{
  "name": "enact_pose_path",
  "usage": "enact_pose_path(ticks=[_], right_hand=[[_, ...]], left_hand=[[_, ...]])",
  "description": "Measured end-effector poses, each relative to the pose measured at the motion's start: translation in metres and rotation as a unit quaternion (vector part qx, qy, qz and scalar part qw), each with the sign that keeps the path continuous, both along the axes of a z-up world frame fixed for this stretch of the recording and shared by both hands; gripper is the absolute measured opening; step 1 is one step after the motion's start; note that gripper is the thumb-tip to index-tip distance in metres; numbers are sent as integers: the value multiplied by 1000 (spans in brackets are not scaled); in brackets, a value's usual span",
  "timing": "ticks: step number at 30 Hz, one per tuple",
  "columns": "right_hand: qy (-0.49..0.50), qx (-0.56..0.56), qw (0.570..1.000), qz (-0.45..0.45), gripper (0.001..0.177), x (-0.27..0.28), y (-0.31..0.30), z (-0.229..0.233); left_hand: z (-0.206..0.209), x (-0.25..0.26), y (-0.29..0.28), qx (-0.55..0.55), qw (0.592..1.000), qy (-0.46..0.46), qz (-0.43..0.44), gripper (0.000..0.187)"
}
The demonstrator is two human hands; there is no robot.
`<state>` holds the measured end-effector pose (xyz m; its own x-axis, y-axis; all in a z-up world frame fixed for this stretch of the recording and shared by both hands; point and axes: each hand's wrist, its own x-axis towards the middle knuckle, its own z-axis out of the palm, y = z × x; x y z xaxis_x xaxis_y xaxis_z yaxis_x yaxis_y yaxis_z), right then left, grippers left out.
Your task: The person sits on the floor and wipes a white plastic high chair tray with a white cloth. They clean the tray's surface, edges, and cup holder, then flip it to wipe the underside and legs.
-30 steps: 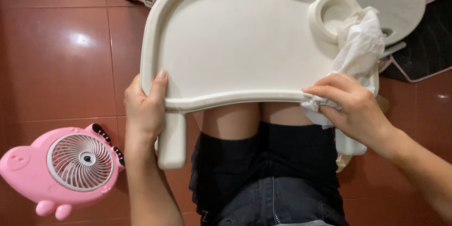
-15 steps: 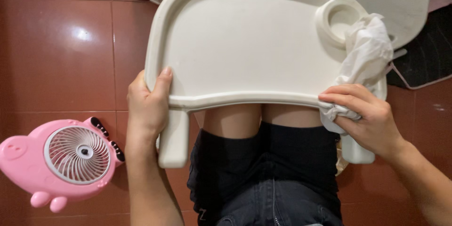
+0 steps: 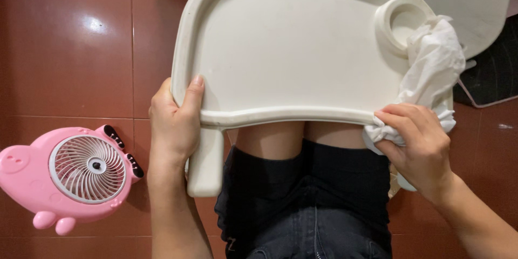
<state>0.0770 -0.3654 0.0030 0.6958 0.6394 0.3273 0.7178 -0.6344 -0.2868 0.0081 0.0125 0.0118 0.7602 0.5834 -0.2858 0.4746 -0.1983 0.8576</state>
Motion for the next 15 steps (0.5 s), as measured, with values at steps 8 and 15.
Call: enact_pose_path(ticks=[8,15], right_hand=[[-12,-17,1000,3,38,-1,4,-4],[-33,-45,998,-11,37,-3,6,-5]], left_hand=[[1,-2,-1,17,1000,-1,-5,37],[4,0,-3,5,1000,21,3,36]])
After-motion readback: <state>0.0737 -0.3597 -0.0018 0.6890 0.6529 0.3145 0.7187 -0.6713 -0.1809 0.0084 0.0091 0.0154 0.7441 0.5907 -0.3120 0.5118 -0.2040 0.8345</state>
